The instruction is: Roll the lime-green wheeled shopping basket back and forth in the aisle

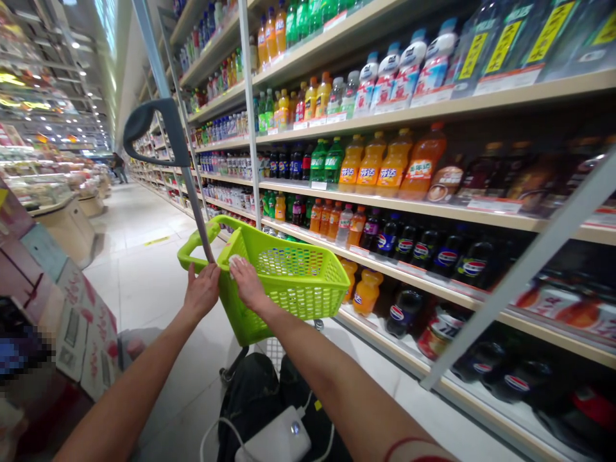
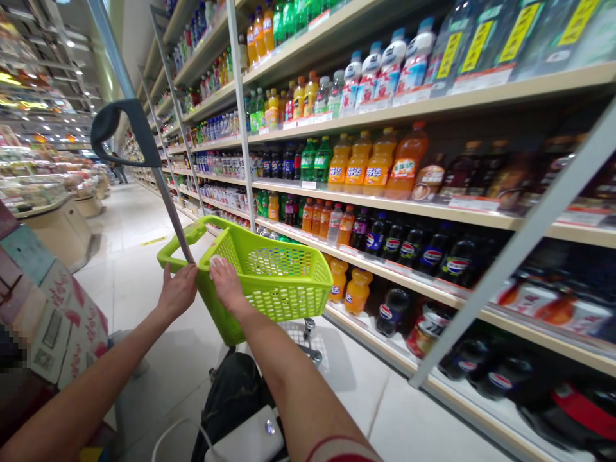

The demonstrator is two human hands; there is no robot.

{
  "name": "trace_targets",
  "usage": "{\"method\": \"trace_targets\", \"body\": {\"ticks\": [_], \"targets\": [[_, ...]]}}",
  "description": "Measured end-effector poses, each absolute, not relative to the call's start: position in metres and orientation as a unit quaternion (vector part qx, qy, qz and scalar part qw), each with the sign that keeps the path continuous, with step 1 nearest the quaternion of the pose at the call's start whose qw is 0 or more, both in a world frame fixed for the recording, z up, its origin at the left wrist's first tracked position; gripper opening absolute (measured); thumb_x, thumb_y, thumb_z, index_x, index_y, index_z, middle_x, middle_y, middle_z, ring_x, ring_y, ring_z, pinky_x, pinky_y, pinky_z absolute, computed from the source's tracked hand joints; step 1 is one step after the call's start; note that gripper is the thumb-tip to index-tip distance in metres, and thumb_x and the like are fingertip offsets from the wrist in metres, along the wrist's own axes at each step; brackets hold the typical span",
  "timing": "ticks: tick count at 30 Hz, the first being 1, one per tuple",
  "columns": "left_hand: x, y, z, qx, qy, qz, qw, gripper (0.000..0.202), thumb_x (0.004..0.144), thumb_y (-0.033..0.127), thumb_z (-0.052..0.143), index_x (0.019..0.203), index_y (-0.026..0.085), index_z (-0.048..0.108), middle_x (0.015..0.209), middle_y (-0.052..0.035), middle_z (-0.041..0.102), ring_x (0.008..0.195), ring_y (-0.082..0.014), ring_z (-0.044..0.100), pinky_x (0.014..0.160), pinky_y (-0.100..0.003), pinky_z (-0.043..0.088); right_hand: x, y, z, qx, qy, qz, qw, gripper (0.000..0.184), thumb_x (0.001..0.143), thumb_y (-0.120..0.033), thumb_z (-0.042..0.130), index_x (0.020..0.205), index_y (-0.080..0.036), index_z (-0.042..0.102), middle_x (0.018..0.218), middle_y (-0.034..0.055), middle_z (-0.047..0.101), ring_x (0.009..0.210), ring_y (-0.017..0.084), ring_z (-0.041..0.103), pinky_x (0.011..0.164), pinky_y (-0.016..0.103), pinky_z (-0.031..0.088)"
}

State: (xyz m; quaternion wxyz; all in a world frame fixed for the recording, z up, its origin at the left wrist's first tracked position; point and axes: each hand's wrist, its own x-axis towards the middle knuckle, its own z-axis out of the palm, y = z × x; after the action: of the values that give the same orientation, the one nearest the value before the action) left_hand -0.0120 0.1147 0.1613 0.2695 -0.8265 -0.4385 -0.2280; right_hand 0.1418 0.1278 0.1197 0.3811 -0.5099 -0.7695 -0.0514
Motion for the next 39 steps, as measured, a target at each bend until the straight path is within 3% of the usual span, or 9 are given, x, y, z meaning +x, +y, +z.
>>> {"method": "trace_targets", "body": {"ticks": [5, 12, 16, 20, 27, 33, 39], "targets": [[0.002, 0.118, 0.162, -0.865, -0.379, -0.186, 0.271, 0.047, 0.081, 0.008, 0.025, 0.123, 0.011, 0.048, 0.132, -0.0154, 0.045, 0.126, -0.0256, 0.038, 0.107, -0.056, 0.007, 0.178, 0.119, 0.111, -0.579, -0.718, -0.031, 0.387, 0.044, 0.080, -0.002, 0.038, 0.122, -0.012, 0.050, 0.138, 0.0144, 0.038, 0.134, 0.020, 0.020, 0.106, 0.044, 0.024], [0.010, 0.115, 0.154, -0.858, -0.411, -0.164, 0.261, 0.049, 0.080, 0.008, 0.026, 0.125, 0.009, 0.046, 0.133, -0.0166, 0.044, 0.125, -0.0278, 0.037, 0.104, -0.057, 0.014, 0.171, 0.117, 0.111, -0.546, -0.755, -0.057, 0.358, 0.044, 0.082, -0.004, 0.039, 0.124, -0.012, 0.049, 0.139, 0.0092, 0.036, 0.134, 0.021, 0.019, 0.107, 0.040, 0.024], [0.010, 0.111, 0.158, -0.855, -0.417, -0.160, 0.263, 0.049, 0.079, 0.010, 0.028, 0.124, 0.007, 0.047, 0.132, -0.0178, 0.045, 0.125, -0.0286, 0.038, 0.104, -0.057, 0.015, 0.209, 0.109, 0.098, -0.595, -0.721, -0.047, 0.353, 0.043, 0.083, -0.002, 0.036, 0.123, -0.013, 0.050, 0.139, 0.0110, 0.037, 0.134, 0.019, 0.020, 0.107, 0.042, 0.023], [0.029, 0.103, 0.157, -0.841, -0.440, -0.147, 0.279, 0.050, 0.077, 0.012, 0.032, 0.124, 0.004, 0.046, 0.132, -0.0201, 0.044, 0.125, -0.0302, 0.037, 0.105, -0.057, 0.010, 0.215, 0.104, 0.089, -0.594, -0.715, -0.065, 0.363, 0.044, 0.082, -0.002, 0.038, 0.124, -0.012, 0.049, 0.139, 0.0121, 0.037, 0.134, 0.019, 0.019, 0.107, 0.041, 0.023], [0.045, 0.102, 0.139, -0.865, -0.419, -0.112, 0.253, 0.056, 0.077, 0.011, 0.025, 0.132, 0.013, 0.038, 0.139, -0.0131, 0.035, 0.130, -0.0251, 0.030, 0.106, -0.057, 0.001, 0.210, 0.096, 0.081, -0.554, -0.741, -0.092, 0.367, 0.043, 0.083, -0.003, 0.040, 0.122, -0.017, 0.052, 0.140, 0.0086, 0.035, 0.134, 0.020, 0.018, 0.106, 0.044, 0.025], [0.054, 0.102, 0.131, -0.852, -0.442, -0.114, 0.256, 0.056, 0.076, 0.009, 0.026, 0.131, 0.005, 0.037, 0.140, -0.0169, 0.033, 0.131, -0.0273, 0.027, 0.106, -0.058, 0.002, 0.254, 0.081, 0.067, -0.600, -0.707, -0.092, 0.364, 0.050, 0.078, 0.003, 0.038, 0.125, -0.013, 0.048, 0.140, 0.0115, 0.034, 0.135, 0.021, 0.016, 0.106, 0.043, 0.024], [0.073, 0.097, 0.125, -0.865, -0.430, -0.085, 0.245, 0.060, 0.073, 0.007, 0.028, 0.132, 0.007, 0.035, 0.142, -0.0140, 0.029, 0.133, -0.0250, 0.024, 0.106, -0.059, 0.001, 0.245, 0.082, 0.069, -0.597, -0.711, -0.095, 0.361, 0.046, 0.081, -0.001, 0.038, 0.125, -0.013, 0.048, 0.141, 0.0095, 0.033, 0.135, 0.020, 0.015, 0.106, 0.042, 0.023]]}}
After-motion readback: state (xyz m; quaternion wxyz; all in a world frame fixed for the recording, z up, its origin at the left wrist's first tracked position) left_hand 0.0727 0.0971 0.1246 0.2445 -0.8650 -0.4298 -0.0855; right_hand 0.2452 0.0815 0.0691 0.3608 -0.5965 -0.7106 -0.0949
